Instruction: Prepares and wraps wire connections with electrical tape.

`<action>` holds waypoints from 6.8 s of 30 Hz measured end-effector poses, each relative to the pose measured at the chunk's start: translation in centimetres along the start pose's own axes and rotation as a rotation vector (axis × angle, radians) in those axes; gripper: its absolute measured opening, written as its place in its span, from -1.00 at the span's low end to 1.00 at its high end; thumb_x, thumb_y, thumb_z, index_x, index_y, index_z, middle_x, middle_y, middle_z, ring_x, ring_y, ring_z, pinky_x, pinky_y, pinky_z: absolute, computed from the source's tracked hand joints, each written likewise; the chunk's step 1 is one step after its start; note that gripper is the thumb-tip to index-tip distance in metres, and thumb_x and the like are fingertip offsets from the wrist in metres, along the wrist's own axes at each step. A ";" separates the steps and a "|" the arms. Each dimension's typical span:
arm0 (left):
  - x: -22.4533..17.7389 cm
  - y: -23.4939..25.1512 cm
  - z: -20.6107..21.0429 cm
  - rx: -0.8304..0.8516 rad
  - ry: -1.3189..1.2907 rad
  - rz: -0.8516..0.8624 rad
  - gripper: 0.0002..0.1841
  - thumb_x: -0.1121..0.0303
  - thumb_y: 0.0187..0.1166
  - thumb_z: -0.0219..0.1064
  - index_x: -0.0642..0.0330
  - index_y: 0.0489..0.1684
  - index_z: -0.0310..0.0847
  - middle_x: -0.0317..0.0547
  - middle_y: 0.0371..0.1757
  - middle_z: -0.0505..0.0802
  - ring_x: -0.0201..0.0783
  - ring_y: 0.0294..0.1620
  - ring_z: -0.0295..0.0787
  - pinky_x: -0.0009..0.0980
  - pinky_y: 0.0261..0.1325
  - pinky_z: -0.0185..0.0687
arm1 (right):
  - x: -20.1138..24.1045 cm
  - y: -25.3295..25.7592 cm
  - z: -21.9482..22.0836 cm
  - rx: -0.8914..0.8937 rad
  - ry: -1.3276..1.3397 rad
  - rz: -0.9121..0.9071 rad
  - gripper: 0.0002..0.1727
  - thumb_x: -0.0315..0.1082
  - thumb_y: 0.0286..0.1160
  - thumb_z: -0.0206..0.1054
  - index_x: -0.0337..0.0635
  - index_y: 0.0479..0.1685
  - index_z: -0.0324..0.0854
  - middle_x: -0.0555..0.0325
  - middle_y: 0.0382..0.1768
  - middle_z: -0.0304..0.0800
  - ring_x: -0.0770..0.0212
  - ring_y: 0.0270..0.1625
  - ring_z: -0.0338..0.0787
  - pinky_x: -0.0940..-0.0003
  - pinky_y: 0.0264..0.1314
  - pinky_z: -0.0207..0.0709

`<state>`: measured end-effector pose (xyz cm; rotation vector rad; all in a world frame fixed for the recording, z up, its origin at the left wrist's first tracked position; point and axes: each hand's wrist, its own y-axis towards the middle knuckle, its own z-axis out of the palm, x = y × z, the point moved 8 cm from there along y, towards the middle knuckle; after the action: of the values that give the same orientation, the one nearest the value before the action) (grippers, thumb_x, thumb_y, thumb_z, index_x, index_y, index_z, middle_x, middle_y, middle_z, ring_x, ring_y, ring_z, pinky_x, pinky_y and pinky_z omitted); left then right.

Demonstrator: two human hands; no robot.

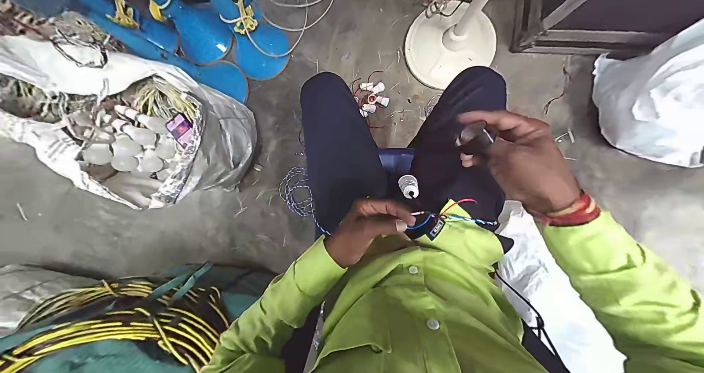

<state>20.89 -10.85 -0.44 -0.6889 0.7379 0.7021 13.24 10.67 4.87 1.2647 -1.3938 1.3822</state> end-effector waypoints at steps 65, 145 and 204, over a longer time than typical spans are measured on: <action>-7.4 -0.4 7.2 -0.237 0.947 0.682 -0.87 0.55 0.43 0.44 0.36 -0.20 0.90 0.01 -0.02 0.95 -0.34 -0.09 0.87 -0.43 -0.03 0.80 | 3.7 -10.3 2.6 -0.088 -0.466 -0.540 -0.85 -0.20 0.41 0.54 -0.05 -0.25 0.92 0.26 -0.03 0.91 0.26 0.22 0.75 0.28 0.37 0.55; 0.3 1.3 5.2 0.066 0.115 -0.144 -0.82 0.76 0.36 0.35 0.28 -0.30 0.68 -0.11 -0.31 0.82 -0.36 -0.38 0.74 -0.46 -0.28 0.75 | -5.6 -13.0 4.8 -0.114 0.481 0.390 -0.96 -0.43 0.49 0.48 -0.17 -0.19 0.79 0.12 -0.33 0.85 0.32 -0.34 0.82 0.40 -0.17 0.80; -2.6 1.4 6.9 0.140 0.760 0.143 -0.61 0.58 0.51 0.44 0.42 0.33 0.68 -0.10 -0.12 0.95 -0.41 -0.18 0.89 -0.45 -0.02 0.86 | -3.3 -12.7 2.7 0.231 -0.156 0.001 -0.75 -0.24 0.78 0.14 0.04 -0.14 0.76 0.48 -0.35 0.75 0.56 -0.33 0.68 0.67 -0.32 0.54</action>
<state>20.88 -5.66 4.98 -0.7815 1.5307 0.5005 26.54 9.54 4.01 1.5505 -1.3669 1.5055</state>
